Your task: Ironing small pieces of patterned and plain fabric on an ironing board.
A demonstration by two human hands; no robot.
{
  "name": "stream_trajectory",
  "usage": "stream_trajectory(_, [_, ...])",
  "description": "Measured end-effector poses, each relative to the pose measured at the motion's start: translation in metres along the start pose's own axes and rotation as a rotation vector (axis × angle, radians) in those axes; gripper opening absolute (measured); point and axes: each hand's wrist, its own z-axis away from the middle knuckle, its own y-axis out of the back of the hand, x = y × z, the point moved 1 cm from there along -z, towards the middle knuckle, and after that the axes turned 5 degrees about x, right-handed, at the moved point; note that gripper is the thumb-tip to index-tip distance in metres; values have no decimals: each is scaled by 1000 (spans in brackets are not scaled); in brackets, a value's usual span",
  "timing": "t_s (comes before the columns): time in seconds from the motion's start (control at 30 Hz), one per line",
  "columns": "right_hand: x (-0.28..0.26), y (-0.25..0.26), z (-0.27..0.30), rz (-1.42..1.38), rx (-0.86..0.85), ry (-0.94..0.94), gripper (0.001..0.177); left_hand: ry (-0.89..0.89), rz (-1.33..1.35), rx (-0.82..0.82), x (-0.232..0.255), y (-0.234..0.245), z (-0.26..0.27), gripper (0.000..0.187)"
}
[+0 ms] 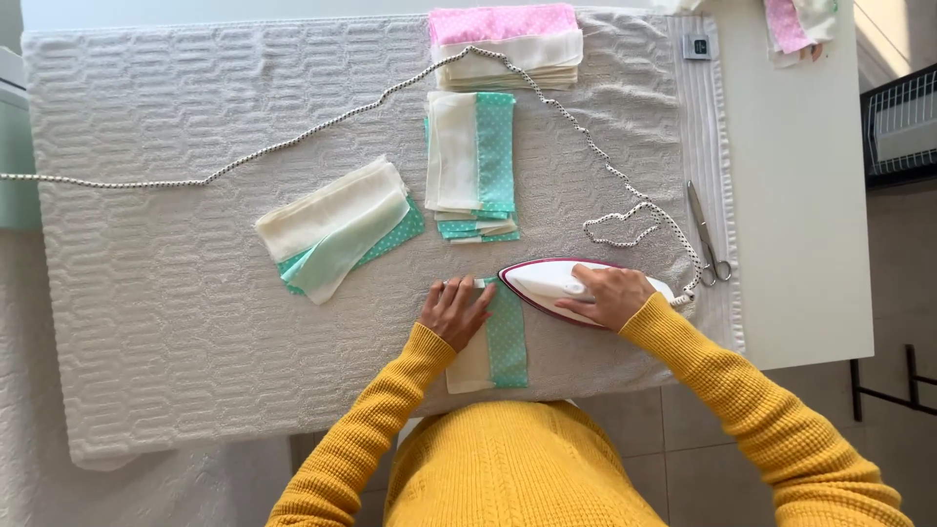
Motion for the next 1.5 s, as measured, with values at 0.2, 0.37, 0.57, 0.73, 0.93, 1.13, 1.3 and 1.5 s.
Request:
stream_trajectory(0.2, [-1,-2,-7,-6,68,109,58,83,65,39,2,6,8,57])
stream_trajectory(0.37, [-5,-6,-14,-24,40,155,56,67,7,34,4,16,7,53])
stream_trajectory(0.57, [-26,0,-29,-14,65,214,55,110,18,61,1,23,14,49])
stream_trajectory(0.73, [-41,7,-36,-24,32,209,53,120,-45,127,-19,26,28,37])
stream_trajectory(0.93, [-42,7,-38,-40,60,246,50,356,204,284,-44,50,11,27])
stream_trajectory(1.13, [-42,5,-41,-50,75,249,49,304,191,268,-47,37,13,9])
stream_trajectory(1.3, [-55,2,-49,-22,-46,212,53,253,129,251,-50,34,19,14])
stream_trajectory(1.5, [-70,0,-61,-36,-10,263,54,298,192,266,-45,50,22,15])
